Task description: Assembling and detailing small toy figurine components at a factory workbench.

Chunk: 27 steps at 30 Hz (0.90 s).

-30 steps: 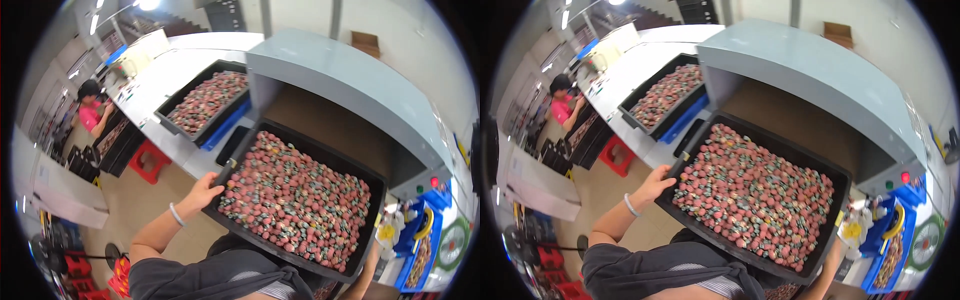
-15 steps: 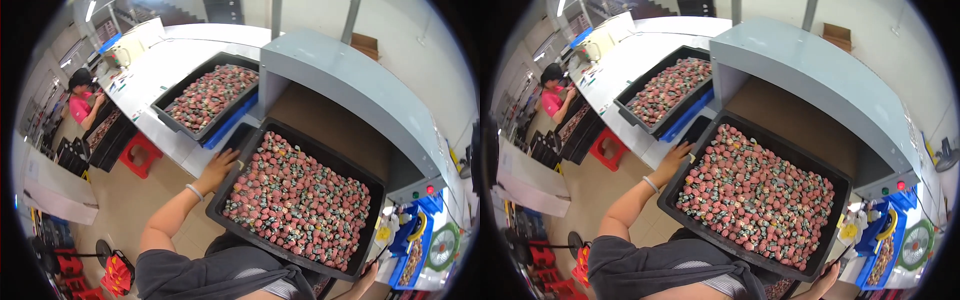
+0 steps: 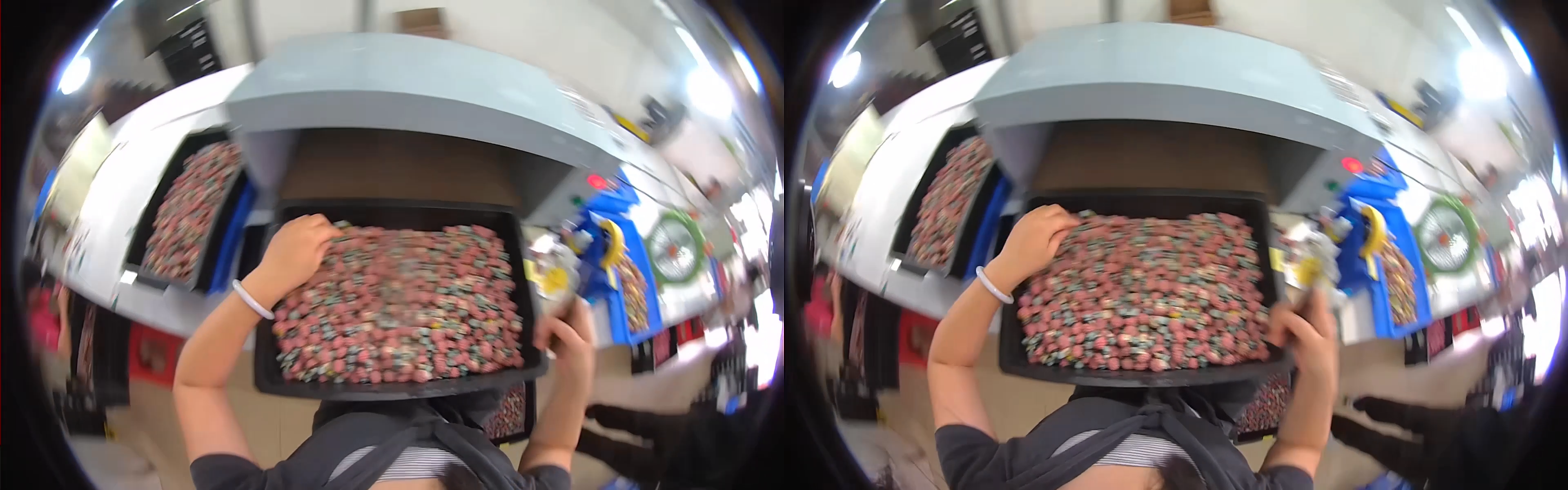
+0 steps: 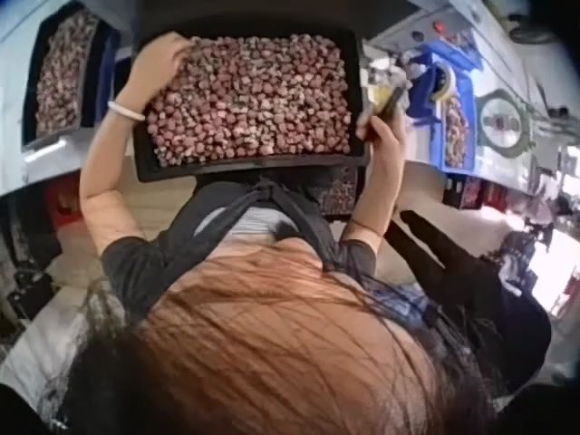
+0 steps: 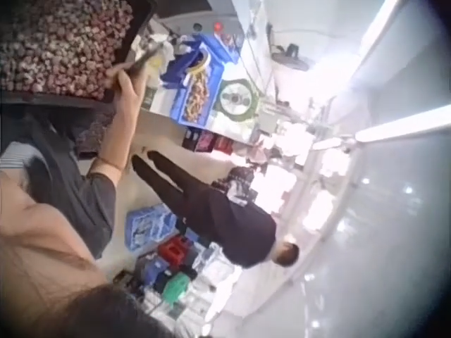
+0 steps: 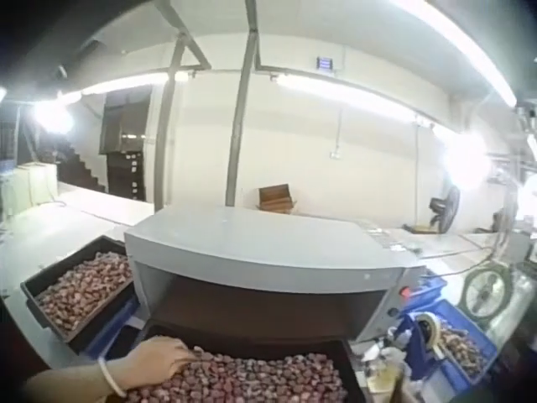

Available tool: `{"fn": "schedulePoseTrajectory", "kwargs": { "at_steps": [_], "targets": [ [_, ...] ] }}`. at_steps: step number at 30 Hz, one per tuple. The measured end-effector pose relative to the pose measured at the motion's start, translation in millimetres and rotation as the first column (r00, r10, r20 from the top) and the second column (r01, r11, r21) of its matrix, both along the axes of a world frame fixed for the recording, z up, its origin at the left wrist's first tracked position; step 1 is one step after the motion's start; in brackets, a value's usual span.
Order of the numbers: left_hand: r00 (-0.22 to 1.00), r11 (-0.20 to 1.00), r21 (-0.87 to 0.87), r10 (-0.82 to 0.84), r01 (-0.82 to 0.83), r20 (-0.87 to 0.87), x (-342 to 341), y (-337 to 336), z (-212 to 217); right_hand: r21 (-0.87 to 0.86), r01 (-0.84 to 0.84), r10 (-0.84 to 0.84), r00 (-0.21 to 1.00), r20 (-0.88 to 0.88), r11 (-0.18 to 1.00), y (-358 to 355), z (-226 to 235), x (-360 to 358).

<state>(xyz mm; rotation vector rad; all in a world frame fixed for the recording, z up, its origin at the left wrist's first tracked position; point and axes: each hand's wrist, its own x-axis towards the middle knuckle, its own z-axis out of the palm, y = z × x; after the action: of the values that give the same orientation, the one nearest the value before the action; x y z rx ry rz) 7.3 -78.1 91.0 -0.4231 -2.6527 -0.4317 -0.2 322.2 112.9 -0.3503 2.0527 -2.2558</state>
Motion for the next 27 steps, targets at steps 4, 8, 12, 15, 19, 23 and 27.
{"fn": "schedulePoseTrajectory", "kwargs": {
  "at_steps": [4, 8, 12, 15, 19, 23, 27],
  "targets": [
    [0.993, 0.983, -0.178, 0.052, -0.033, 0.102, -56, -16, -50, -0.042, -0.441, 0.441, 0.879, 0.182, 0.896, -63, 28, -29],
    [0.993, 0.991, -0.132, 0.008, 0.008, 0.117, -67, -6, -46, -0.04, -0.545, 0.537, 0.808, 0.241, 0.837, -96, 33, -42],
    [0.965, 0.832, 0.546, -0.054, -0.1, 0.258, -60, 28, -25, -0.022, -0.522, 0.505, 0.814, 0.288, 0.853, -115, 19, -61],
    [0.796, 0.202, 0.929, -0.48, -0.31, 0.37, -40, 65, -5, 0.003, -0.531, 0.505, 0.808, 0.303, 0.847, -126, 9, -74],
    [0.739, -0.064, 0.924, -0.622, -0.378, 0.259, -9, 73, 13, -0.111, -0.543, 0.546, 0.768, 0.334, 0.832, -135, -13, -73],
    [0.712, -0.148, 0.908, -0.674, -0.391, 0.197, -4, 64, 22, -0.082, -0.504, 0.502, 0.803, 0.323, 0.86, -133, -13, -67],
    [0.732, -0.06, 0.956, -0.658, -0.288, 0.18, -8, 66, 22, -0.074, -0.525, 0.527, 0.82, 0.222, 0.848, -129, -18, -67]
  ]
}}
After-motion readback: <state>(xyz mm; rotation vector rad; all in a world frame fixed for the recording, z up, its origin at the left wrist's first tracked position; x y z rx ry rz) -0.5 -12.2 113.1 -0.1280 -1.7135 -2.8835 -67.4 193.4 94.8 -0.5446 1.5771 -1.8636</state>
